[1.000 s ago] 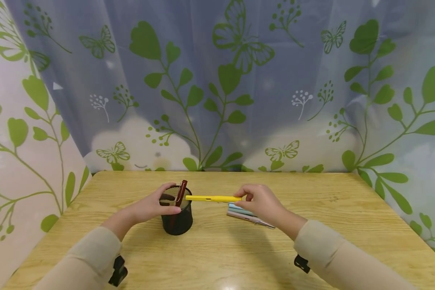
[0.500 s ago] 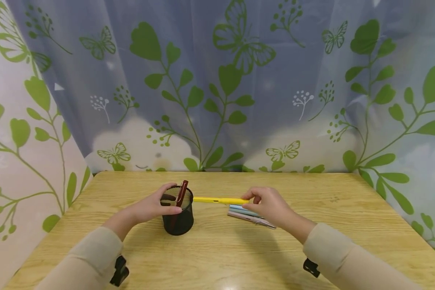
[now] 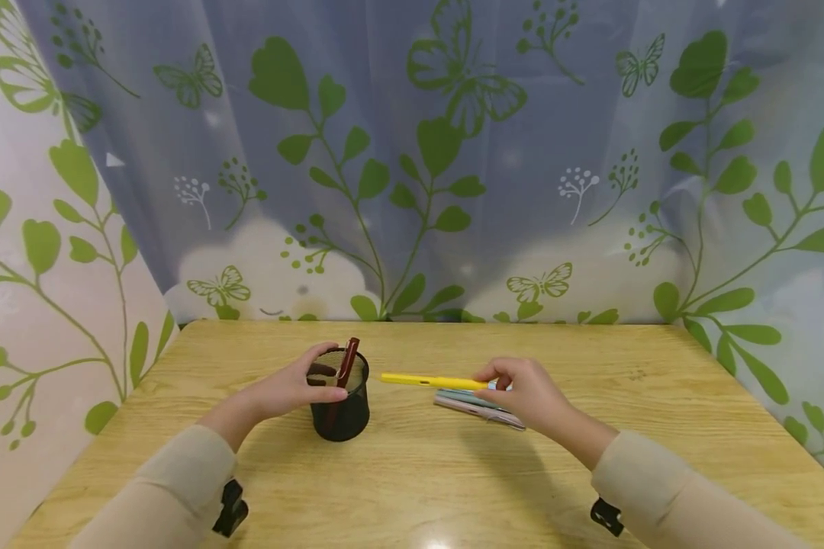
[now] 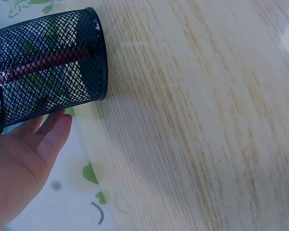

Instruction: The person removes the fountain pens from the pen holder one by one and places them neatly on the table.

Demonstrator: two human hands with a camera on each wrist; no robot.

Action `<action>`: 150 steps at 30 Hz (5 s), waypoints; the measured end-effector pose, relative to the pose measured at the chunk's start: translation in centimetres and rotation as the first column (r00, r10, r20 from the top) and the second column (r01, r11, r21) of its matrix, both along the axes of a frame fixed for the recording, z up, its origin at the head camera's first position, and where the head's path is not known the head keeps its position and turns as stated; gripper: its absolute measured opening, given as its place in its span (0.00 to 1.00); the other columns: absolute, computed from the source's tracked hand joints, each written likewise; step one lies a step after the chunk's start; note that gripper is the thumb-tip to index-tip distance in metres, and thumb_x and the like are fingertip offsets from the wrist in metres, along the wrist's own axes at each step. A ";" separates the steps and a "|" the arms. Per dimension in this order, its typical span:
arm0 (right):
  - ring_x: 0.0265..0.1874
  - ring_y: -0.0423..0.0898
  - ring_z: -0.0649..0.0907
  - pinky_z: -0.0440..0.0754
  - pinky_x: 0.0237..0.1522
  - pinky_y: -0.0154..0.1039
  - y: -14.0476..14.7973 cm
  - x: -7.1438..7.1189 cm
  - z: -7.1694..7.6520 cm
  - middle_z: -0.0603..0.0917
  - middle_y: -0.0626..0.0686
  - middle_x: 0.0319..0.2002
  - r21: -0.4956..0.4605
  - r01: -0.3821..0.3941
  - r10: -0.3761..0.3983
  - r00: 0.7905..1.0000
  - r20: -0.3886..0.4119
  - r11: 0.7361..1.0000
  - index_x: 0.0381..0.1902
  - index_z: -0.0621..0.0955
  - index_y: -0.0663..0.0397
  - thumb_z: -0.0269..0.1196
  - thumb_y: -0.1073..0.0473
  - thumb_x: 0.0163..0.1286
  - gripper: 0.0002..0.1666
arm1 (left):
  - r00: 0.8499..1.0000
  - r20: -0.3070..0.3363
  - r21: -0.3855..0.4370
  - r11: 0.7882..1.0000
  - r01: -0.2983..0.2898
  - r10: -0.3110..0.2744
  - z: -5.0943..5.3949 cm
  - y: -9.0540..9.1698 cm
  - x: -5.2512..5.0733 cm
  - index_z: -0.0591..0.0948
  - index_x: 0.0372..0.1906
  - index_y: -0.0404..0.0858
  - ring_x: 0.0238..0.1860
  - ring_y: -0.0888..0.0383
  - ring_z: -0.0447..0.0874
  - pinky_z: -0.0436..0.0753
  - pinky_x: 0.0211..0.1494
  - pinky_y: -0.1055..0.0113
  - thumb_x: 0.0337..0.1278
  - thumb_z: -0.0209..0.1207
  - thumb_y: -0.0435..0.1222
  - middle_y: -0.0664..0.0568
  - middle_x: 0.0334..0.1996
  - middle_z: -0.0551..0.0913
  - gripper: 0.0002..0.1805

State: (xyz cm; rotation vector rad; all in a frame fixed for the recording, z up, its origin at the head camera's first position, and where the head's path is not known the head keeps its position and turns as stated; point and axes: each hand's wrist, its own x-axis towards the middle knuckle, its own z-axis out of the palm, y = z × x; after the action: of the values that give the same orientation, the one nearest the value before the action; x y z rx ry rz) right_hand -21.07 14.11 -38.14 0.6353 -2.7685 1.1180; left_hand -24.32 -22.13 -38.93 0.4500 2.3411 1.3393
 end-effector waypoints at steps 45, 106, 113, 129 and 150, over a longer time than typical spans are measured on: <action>0.24 0.42 0.73 0.69 0.19 0.34 4.8 1.7 -1.5 0.78 0.46 0.25 0.002 0.082 -0.082 0.992 0.094 0.997 0.36 0.84 0.55 0.68 0.59 0.58 0.09 | 1.000 -0.016 -0.010 1.000 0.010 -0.011 0.5 0.1 0.4 0.44 0.73 0.42 0.63 0.37 0.62 0.70 0.57 0.46 0.56 0.62 0.48 0.32 0.64 0.60 0.49; 0.22 0.42 0.68 0.66 0.25 0.36 4.6 1.1 -4.9 0.71 0.45 0.20 0.249 0.069 -0.107 0.985 0.139 0.966 0.20 0.70 0.51 0.74 0.60 0.48 0.20 | 1.000 0.004 -0.007 1.000 -0.012 0.012 0.3 0.1 0.3 0.45 0.73 0.43 0.62 0.39 0.64 0.70 0.57 0.47 0.55 0.62 0.48 0.34 0.63 0.61 0.49; 0.21 0.42 0.67 0.64 0.25 0.36 4.8 0.9 -4.9 0.69 0.46 0.19 0.257 0.084 -0.119 0.985 0.123 0.963 0.20 0.70 0.51 0.73 0.61 0.49 0.19 | 1.000 0.008 -0.006 1.000 -0.014 0.014 0.3 0.1 0.3 0.45 0.73 0.43 0.63 0.40 0.63 0.69 0.58 0.47 0.55 0.63 0.48 0.35 0.64 0.62 0.49; 0.21 0.42 0.68 0.65 0.25 0.38 4.9 0.4 -5.2 0.70 0.46 0.19 0.266 0.098 -0.139 0.981 0.138 0.959 0.21 0.70 0.51 0.73 0.61 0.50 0.19 | 1.000 0.004 0.014 1.000 0.015 -0.015 0.7 0.1 0.4 0.43 0.73 0.41 0.64 0.37 0.61 0.69 0.58 0.46 0.57 0.61 0.46 0.32 0.64 0.60 0.49; 0.29 0.43 0.79 0.75 0.26 0.38 5.4 0.8 -4.0 0.78 0.47 0.29 0.153 0.092 -0.125 0.966 0.224 0.984 0.29 0.76 0.54 0.71 0.58 0.53 0.14 | 1.000 0.009 0.013 1.000 0.000 0.000 0.4 -0.1 0.3 0.43 0.73 0.41 0.63 0.38 0.61 0.69 0.57 0.47 0.56 0.62 0.46 0.33 0.64 0.61 0.49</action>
State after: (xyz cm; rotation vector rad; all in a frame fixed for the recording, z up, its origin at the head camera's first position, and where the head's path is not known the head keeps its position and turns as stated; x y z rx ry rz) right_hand -20.27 19.53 -42.18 0.3786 -3.0606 1.0426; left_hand -24.01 -22.21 -38.52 0.4473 2.3265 1.3542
